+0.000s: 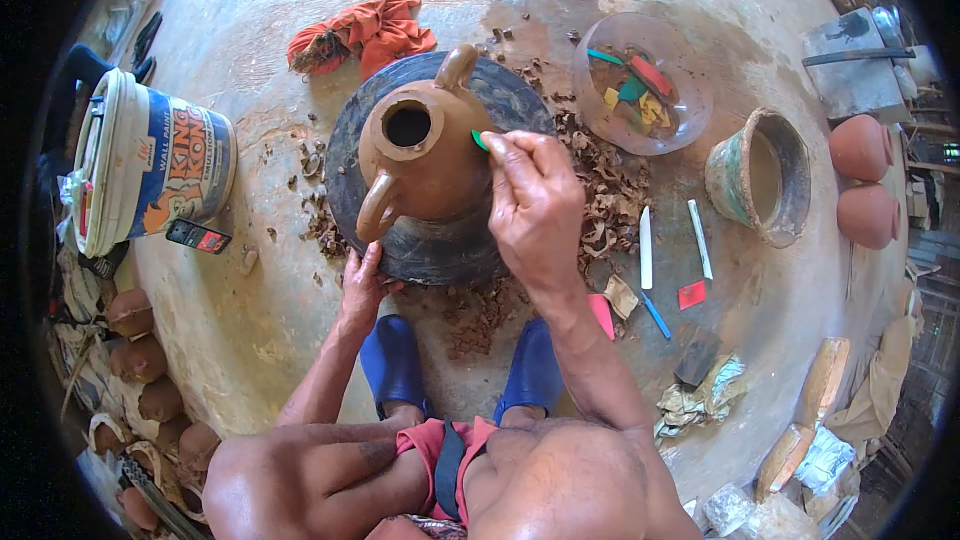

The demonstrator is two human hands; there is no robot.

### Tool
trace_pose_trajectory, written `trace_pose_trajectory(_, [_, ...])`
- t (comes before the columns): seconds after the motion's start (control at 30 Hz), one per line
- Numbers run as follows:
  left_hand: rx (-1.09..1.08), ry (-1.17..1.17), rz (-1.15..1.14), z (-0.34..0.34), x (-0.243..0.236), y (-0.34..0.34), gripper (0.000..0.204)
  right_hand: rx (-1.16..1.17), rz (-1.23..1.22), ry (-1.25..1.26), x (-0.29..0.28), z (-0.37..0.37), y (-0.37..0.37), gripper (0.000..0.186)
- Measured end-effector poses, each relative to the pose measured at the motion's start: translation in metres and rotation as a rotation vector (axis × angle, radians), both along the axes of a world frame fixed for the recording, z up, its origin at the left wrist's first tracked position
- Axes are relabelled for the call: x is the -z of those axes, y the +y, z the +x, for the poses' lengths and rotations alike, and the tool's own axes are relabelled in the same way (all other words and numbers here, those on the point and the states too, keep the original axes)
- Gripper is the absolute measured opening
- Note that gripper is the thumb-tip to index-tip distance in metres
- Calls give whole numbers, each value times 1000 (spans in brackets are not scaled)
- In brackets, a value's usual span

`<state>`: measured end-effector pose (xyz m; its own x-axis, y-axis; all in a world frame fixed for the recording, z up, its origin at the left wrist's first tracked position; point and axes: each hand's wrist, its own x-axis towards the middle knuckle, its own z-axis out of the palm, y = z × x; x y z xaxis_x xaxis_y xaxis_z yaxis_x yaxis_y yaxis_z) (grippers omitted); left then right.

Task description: The person uses various tools to smooth and detail a clay jug on a pottery wheel, including scraping the surface and cleaning the inner rim.

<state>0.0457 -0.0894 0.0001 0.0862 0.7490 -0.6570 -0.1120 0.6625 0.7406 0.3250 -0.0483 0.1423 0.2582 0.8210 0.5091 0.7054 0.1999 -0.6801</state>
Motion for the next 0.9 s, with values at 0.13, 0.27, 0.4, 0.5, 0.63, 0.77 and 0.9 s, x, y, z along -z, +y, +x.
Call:
trace_pose_trajectory(0.13, [-6,-4,-13,6,0,-3,65,-21,9,-48,8,-8,-13,33])
trace_pose_trajectory(0.27, [-5,11,-14,1,1,-4,66,-47,28,-13,4,-6,-19,38])
trace_pose_trajectory(0.4, [-10,7,-19,1,0,-2,68,31,12,93,-3,1,-6,34])
trace_pose_trajectory(0.5, [-11,0,-14,2,3,-4,68,30,50,38,7,8,11,30])
trace_pose_trajectory(0.63, [5,6,-28,1,2,-9,67,16,-5,41,10,-7,-4,28])
trace_pose_trajectory(0.77, [-8,-10,-25,10,-4,-11,67,-65,34,-19,8,-6,-27,32])
trace_pose_trajectory(0.9, [-28,-2,-28,11,-6,-15,66,5,120,-28,6,5,-7,40])
